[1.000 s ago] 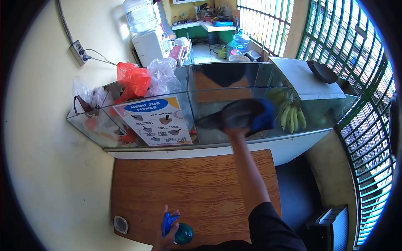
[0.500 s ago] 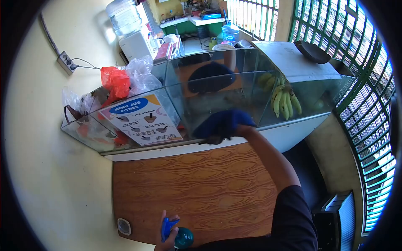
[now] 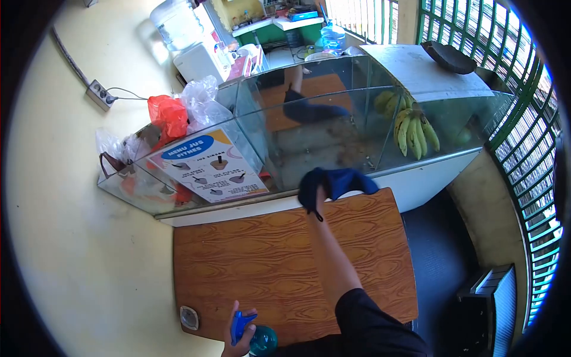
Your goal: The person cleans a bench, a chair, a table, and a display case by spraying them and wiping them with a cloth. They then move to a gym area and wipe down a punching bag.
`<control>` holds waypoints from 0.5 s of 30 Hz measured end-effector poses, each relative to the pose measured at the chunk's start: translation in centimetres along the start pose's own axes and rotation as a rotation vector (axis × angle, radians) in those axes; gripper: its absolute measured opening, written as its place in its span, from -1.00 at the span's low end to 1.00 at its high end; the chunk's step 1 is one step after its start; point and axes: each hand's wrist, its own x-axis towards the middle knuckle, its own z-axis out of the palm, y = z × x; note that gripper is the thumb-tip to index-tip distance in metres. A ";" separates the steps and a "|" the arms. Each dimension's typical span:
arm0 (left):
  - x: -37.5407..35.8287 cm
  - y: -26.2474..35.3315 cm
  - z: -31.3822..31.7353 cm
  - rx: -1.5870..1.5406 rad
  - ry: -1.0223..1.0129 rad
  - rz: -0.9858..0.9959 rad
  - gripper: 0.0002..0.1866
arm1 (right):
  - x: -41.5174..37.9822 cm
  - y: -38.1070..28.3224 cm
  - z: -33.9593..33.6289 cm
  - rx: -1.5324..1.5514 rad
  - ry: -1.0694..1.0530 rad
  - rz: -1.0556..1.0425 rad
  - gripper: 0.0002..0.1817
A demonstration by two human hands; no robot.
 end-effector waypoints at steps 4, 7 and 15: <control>-0.4 0.5 -0.8 -0.002 0.033 0.044 -0.12 | -2.9 9.4 5.3 0.881 0.126 0.451 -0.85; -1.2 0.2 -1.2 -0.005 0.066 0.084 -0.12 | -4.8 16.3 5.9 -0.454 0.386 0.350 -0.86; -4.1 -0.6 0.2 -0.078 0.110 0.096 -0.14 | -7.8 12.8 27.9 0.047 0.228 0.276 -0.83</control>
